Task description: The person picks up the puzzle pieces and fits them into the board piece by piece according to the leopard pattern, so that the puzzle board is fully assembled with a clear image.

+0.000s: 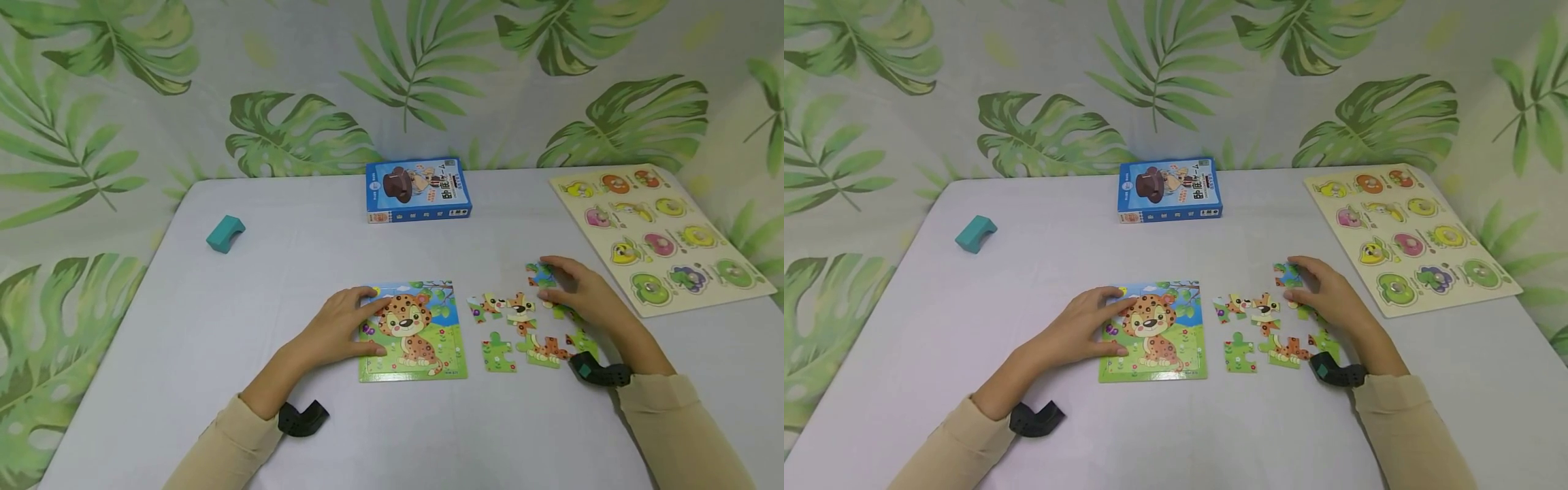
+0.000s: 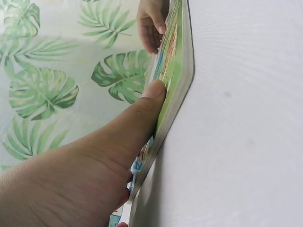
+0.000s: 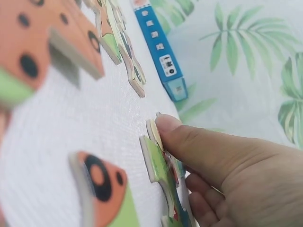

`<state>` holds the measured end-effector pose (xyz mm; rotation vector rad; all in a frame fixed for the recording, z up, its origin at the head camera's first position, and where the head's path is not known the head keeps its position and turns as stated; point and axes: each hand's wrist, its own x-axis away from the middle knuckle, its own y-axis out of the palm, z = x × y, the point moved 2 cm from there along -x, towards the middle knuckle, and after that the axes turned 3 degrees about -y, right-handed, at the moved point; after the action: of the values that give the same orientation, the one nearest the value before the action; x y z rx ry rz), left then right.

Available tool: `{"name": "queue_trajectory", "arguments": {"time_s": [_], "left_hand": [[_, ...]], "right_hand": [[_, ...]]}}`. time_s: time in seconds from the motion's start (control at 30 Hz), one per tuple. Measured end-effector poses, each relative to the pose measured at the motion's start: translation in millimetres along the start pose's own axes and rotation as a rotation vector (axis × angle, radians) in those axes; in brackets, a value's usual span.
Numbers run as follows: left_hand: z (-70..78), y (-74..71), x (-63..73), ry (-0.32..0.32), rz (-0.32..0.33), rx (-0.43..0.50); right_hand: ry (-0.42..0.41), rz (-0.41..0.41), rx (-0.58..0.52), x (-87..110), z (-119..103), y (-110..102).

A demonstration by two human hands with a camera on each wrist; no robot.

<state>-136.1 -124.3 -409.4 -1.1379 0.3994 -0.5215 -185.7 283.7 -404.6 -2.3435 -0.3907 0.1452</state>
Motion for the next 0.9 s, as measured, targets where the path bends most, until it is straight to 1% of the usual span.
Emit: {"name": "queue_trajectory", "arguments": {"time_s": [0.1,0.33,0.5,0.6,0.67,0.77,0.83,0.9], "left_hand": [[0.2,0.0,0.0,0.003,0.001,-0.002],[-0.3,0.6,-0.1,-0.001,-0.002,-0.004],[-0.5,2.0,-0.1,0.009,-0.001,-0.004],[-0.1,2.1,0.3,0.016,0.005,-0.019],[0.8,1.9,0.4,0.019,0.01,-0.036],[3.6,0.9,-0.2,0.019,0.025,-0.065],[6.2,0.4,-1.5,0.014,0.033,-0.08],[9.4,-0.3,-3.1,0.005,0.041,-0.074]], "right_hand": [[-0.005,-0.006,0.038,0.2,0.5,-0.3],[-0.073,0.029,0.125,-0.3,-1.6,1.2],[-0.109,0.078,0.115,0.1,-12.6,-0.3],[-0.132,0.095,0.069,1.5,-29.2,-0.6],[-0.145,0.092,0.028,3.2,-44.2,1.0],[-0.194,0.089,-0.01,5.6,-68.4,7.4],[-0.247,0.094,-0.014,6.4,-82.3,14.6],[-0.299,0.097,-0.011,6.0,-93.5,24.0]]}}
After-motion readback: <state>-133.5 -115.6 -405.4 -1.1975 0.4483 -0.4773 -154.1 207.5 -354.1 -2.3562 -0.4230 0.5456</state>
